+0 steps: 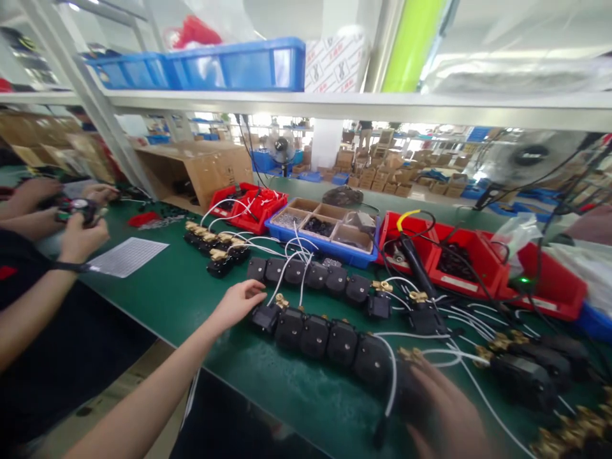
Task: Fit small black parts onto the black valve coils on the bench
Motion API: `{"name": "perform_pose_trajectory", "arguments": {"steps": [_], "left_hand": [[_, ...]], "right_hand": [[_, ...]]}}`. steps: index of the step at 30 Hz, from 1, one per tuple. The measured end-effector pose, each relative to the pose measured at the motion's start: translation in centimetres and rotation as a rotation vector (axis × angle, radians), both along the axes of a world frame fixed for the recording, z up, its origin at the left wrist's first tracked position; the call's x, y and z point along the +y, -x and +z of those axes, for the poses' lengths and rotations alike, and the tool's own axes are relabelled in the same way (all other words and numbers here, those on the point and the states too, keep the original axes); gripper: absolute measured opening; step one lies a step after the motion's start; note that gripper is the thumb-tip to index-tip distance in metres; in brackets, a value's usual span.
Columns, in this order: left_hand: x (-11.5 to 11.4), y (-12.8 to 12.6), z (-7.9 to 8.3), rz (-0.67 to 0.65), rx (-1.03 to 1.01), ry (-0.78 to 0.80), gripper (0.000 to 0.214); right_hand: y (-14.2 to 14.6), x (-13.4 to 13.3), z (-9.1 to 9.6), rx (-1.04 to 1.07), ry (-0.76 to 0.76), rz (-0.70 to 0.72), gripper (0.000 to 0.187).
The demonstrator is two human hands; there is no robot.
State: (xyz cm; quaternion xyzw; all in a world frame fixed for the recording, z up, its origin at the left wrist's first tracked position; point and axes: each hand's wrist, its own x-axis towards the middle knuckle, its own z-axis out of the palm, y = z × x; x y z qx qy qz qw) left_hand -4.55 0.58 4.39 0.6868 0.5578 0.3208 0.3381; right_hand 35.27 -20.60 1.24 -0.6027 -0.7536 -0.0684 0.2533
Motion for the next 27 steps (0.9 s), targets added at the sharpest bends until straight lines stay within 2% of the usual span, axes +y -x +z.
{"name": "perform_pose_trajectory", "arguments": {"steps": [2, 3, 5, 6, 8, 10, 12, 14, 16, 18, 21, 24, 27], "left_hand": [[-1.5, 0.3, 1.0, -0.023, 0.014, -0.102, 0.034], [-2.4, 0.4, 1.6, -0.078, 0.018, -0.14, 0.034], [-3.9, 0.4, 2.7, -0.259, 0.069, -0.171, 0.039], [-4.4, 0.2, 3.1, -0.349, 0.13, -0.178, 0.049], [-4.7, -0.2, 3.5, -0.45, 0.244, -0.184, 0.062], [-4.2, -0.5, 3.3, -0.435, 0.281, -0.183, 0.058], [-3.4, -0.3, 2.7, -0.35, 0.224, -0.159, 0.042], [-2.9, 0.3, 1.9, -0.238, 0.157, -0.127, 0.035], [-2.9, 0.8, 1.1, -0.146, 0.082, -0.075, 0.04], [-3.3, 0.9, 0.3, -0.113, 0.013, -0.017, 0.045], [-4.5, 0.3, -0.2, -0.097, -0.035, 0.018, 0.047], [-5.5, -0.2, 0.4, -0.068, -0.021, -0.074, 0.049], [-5.8, -0.3, 1.2, -0.216, 0.16, -0.337, 0.06]], "right_hand": [[0.1, 0.0, 0.0, -0.03, -0.033, -0.055, 0.049], [0.2, 0.1, 0.0, -0.014, -0.041, -0.08, 0.047], [0.2, 0.4, 0.0, 0.007, -0.05, -0.106, 0.045], [0.2, 0.6, 0.0, -0.001, -0.051, -0.101, 0.046], [0.1, 1.2, 0.1, -0.031, -0.043, -0.086, 0.048], [0.0, 1.8, 0.1, -0.02, -0.024, -0.098, 0.047], [0.1, 2.1, -0.1, 0.045, -0.004, -0.125, 0.045], [0.5, 2.0, -0.5, 0.123, 0.002, -0.159, 0.045], [1.0, 1.7, -1.0, 0.193, -0.019, -0.184, 0.046], [1.2, 1.4, -1.3, 0.247, -0.01, -0.168, 0.045], [1.1, 1.2, -0.9, 0.301, 0.109, -0.1, 0.046], [0.9, 1.1, 0.7, 0.312, 0.23, -0.055, 0.055], [1.5, 1.2, 3.0, 0.295, 0.269, -0.041, 0.07]]}}
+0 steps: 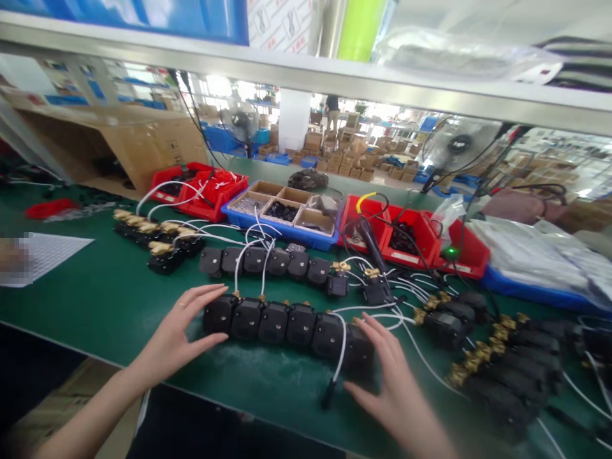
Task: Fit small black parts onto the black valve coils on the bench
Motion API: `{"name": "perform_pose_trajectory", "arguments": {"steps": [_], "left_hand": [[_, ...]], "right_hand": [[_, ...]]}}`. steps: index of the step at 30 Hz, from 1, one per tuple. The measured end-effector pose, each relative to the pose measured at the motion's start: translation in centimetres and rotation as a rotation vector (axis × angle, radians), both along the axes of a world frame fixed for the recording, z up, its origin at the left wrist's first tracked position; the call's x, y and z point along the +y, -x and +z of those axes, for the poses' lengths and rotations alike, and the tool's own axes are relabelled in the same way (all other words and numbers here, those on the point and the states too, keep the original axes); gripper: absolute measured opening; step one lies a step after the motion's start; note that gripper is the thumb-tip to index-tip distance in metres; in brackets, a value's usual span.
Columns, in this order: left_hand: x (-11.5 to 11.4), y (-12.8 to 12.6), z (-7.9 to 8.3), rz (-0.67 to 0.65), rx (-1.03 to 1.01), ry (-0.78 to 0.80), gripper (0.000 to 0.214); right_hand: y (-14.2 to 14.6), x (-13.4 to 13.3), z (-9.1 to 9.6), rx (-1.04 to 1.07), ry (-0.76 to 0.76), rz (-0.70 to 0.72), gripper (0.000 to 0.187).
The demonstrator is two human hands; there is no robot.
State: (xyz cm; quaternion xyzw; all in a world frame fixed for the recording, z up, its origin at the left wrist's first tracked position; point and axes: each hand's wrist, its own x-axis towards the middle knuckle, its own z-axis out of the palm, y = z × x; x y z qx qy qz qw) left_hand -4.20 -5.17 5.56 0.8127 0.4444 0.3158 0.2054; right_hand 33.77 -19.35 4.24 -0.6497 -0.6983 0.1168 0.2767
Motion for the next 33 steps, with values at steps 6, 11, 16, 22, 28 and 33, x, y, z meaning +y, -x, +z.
{"name": "perform_pose_trajectory", "arguments": {"steps": [6, 11, 16, 22, 28, 33], "left_hand": [[1.4, -1.7, -0.3, -0.245, 0.324, -0.301, 0.068], [1.8, -2.7, -1.0, -0.237, 0.201, -0.34, 0.053], [1.5, -2.9, -0.3, -0.21, 0.341, -0.342, 0.065], [2.5, -2.6, 0.7, -0.293, 0.52, -0.454, 0.082], [2.4, -3.3, 0.5, -0.291, 0.534, -0.547, 0.066], [1.5, -3.9, -0.1, -0.243, 0.461, -0.614, 0.054]], "right_hand": [[3.4, 2.5, 1.8, -0.161, -0.035, 0.03, 0.09], [4.2, 4.1, 1.3, -0.212, -0.127, 0.021, 0.063], [3.3, 4.0, 1.7, -0.227, -0.099, 0.034, 0.067], [5.1, 5.3, 3.3, -0.381, -0.106, 0.081, 0.087], [9.2, 8.9, 4.0, -0.447, 0.015, 0.294, 0.09], [9.0, 9.0, 3.6, -0.453, 0.019, 0.298, 0.076]]}}
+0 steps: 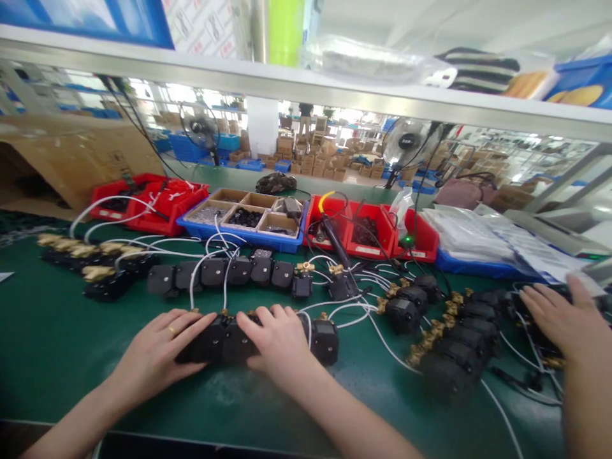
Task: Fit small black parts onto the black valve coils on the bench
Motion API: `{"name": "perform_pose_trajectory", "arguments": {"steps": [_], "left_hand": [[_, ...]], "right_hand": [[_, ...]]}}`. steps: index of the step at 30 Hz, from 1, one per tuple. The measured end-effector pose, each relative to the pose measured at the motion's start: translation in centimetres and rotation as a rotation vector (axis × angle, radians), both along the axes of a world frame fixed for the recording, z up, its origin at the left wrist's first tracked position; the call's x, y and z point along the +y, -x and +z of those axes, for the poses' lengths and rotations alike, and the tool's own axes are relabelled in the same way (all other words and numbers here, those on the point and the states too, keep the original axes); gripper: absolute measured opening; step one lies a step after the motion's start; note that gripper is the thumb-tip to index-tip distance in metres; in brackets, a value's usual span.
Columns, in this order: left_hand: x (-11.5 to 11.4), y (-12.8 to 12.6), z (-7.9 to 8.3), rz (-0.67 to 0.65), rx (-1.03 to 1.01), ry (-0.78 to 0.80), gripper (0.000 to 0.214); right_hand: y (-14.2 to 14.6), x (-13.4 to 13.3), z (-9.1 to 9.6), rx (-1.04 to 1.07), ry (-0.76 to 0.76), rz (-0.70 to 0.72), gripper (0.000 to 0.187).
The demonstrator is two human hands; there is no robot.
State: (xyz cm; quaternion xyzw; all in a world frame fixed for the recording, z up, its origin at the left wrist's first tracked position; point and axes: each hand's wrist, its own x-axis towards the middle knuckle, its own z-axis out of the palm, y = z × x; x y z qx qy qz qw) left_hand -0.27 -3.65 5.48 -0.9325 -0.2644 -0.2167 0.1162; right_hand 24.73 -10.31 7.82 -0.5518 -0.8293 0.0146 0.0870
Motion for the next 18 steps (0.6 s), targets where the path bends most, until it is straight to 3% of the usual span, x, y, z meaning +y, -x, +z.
{"name": "perform_pose_trajectory", "arguments": {"steps": [6, 11, 15, 18], "left_hand": [[-0.1, -1.3, 0.6, 0.015, -0.059, 0.132, 0.049], [-1.0, -2.0, 0.6, 0.111, -0.094, 0.243, 0.051], [-1.9, -1.8, 0.5, 0.185, -0.079, 0.217, 0.058], [-2.3, -1.7, 1.1, 0.171, -0.02, 0.114, 0.072]], "right_hand": [[-1.1, -1.1, -0.1, 0.007, 0.025, -0.007, 0.076], [-1.2, -1.1, 0.1, 0.031, 0.04, -0.004, 0.075], [-1.4, -1.3, 0.6, 0.051, 0.039, 0.016, 0.079], [-3.2, -2.3, 1.6, 0.193, -0.002, 0.064, 0.081]]}}
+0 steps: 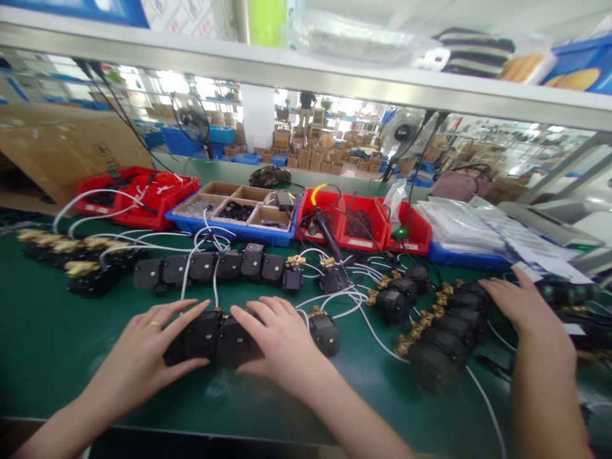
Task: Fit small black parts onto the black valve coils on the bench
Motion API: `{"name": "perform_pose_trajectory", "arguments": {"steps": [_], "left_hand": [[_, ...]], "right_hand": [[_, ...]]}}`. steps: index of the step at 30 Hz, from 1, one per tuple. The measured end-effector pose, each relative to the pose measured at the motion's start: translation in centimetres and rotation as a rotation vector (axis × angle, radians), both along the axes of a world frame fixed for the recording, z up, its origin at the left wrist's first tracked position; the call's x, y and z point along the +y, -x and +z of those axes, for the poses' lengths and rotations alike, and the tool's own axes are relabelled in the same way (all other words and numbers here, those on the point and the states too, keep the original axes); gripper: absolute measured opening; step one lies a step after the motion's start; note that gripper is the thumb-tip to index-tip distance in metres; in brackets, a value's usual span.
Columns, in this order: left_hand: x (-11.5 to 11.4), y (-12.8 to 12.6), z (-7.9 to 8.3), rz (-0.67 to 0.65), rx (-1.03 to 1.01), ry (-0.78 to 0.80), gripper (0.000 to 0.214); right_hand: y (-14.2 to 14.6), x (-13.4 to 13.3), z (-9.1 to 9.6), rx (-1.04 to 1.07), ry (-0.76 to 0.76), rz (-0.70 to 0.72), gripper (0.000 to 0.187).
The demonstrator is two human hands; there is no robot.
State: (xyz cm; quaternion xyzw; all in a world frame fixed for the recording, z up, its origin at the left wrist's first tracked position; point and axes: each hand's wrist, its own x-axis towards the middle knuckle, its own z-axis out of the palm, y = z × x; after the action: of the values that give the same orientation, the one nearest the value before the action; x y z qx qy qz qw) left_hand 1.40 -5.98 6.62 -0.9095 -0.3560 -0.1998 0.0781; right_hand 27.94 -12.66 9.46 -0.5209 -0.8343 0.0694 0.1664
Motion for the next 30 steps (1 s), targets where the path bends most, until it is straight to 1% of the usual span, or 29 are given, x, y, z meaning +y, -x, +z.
{"name": "perform_pose_trajectory", "arguments": {"steps": [1, 2, 4, 5, 7, 9, 10, 11, 13, 14, 15, 16, 17, 19, 20, 21, 23, 25, 26, 27, 28, 29, 30], "left_hand": [[-0.2, -0.1, 0.2, -0.02, 0.012, -0.042, 0.075], [-0.4, -0.3, 0.4, -0.045, 0.02, -0.077, 0.076], [-0.9, -0.9, 0.4, -0.096, 0.038, -0.116, 0.075], [-1.0, -1.3, 0.2, -0.109, 0.052, -0.122, 0.072], [-1.3, -2.0, -0.3, -0.103, 0.075, -0.109, 0.065], [-1.3, -2.5, -0.8, -0.085, 0.067, -0.099, 0.057], [-1.4, -2.6, -0.9, -0.086, 0.051, -0.102, 0.054], [-1.5, -2.8, -0.8, -0.098, 0.032, -0.109, 0.053], [-2.0, -3.4, -0.3, -0.149, -0.019, -0.127, 0.056], [-2.4, -3.9, 0.0, -0.177, -0.044, -0.127, 0.059], [-2.8, -4.7, 0.4, -0.205, -0.063, -0.119, 0.061], [-3.2, -5.5, 0.7, -0.231, -0.078, -0.107, 0.062], [-3.5, -6.6, 0.9, -0.252, -0.089, -0.092, 0.062], [-3.9, -8.9, 1.0, -0.279, -0.09, -0.052, 0.062], [-4.0, -10.0, 0.9, -0.29, -0.083, -0.028, 0.063], [-3.9, -11.1, 0.8, -0.299, -0.077, 0.001, 0.065], [-3.6, -12.7, 0.5, -0.306, -0.055, 0.078, 0.065], [-3.2, -13.8, 0.4, -0.312, -0.044, 0.154, 0.061], [-3.0, -14.1, 0.3, -0.313, -0.047, 0.18, 0.058], [-2.8, -14.2, 0.4, -0.312, -0.053, 0.195, 0.056], [-2.7, -14.3, 0.4, -0.314, -0.064, 0.199, 0.054], [-2.7, -14.4, 0.5, -0.317, -0.08, 0.194, 0.052], [-2.6, -14.4, 0.6, -0.322, -0.095, 0.187, 0.05]], "right_hand": [[-1.0, -0.6, 0.4, 0.097, -0.028, -0.021, 0.076], [-2.2, -1.3, 0.7, 0.204, -0.06, -0.074, 0.067], [-4.9, -2.9, 0.9, 0.37, -0.108, -0.238, 0.049], [-6.2, -3.8, 0.8, 0.41, -0.103, -0.309, 0.045], [-8.2, -5.3, 0.3, 0.41, -0.01, -0.374, 0.046], [-9.0, -6.4, -0.7, 0.377, 0.09, -0.379, 0.054], [-8.9, -6.9, -1.2, 0.363, 0.081, -0.399, 0.057], [-8.5, -7.2, -1.7, 0.348, 0.017, -0.438, 0.053], [-6.8, -7.8, -2.8, 0.298, -0.195, -0.565, 0.031], [-5.8, -8.0, -3.4, 0.253, -0.272, -0.633, 0.022], [-4.6, -8.2, -4.0, 0.196, -0.287, -0.69, 0.021], [-3.6, -8.4, -4.6, 0.132, -0.239, -0.729, 0.025], [-2.6, -8.6, -5.2, 0.071, -0.155, -0.752, 0.026], [-1.2, -8.8, -6.0, -0.01, 0.008, -0.757, 0.022], [-0.9, -8.8, -6.1, -0.023, 0.049, -0.752, 0.02], [-0.8, -8.9, -5.8, -0.017, 0.066, -0.737, 0.02], [-1.7, -8.6, -4.1, 0.032, 0.066, -0.672, 0.021], [-3.8, -7.9, -1.3, 0.069, 0.058, -0.579, 0.02], [-5.2, -7.4, 0.2, 0.042, 0.038, -0.553, 0.02], [-6.7, -6.6, 1.5, -0.022, 0.036, -0.561, 0.023], [-8.3, -5.8, 2.7, -0.122, 0.081, -0.603, 0.026], [-9.8, -4.9, 3.5, -0.226, 0.153, -0.657, 0.027], [-11.1, -3.9, 4.0, -0.274, 0.19, -0.674, 0.023]]}}
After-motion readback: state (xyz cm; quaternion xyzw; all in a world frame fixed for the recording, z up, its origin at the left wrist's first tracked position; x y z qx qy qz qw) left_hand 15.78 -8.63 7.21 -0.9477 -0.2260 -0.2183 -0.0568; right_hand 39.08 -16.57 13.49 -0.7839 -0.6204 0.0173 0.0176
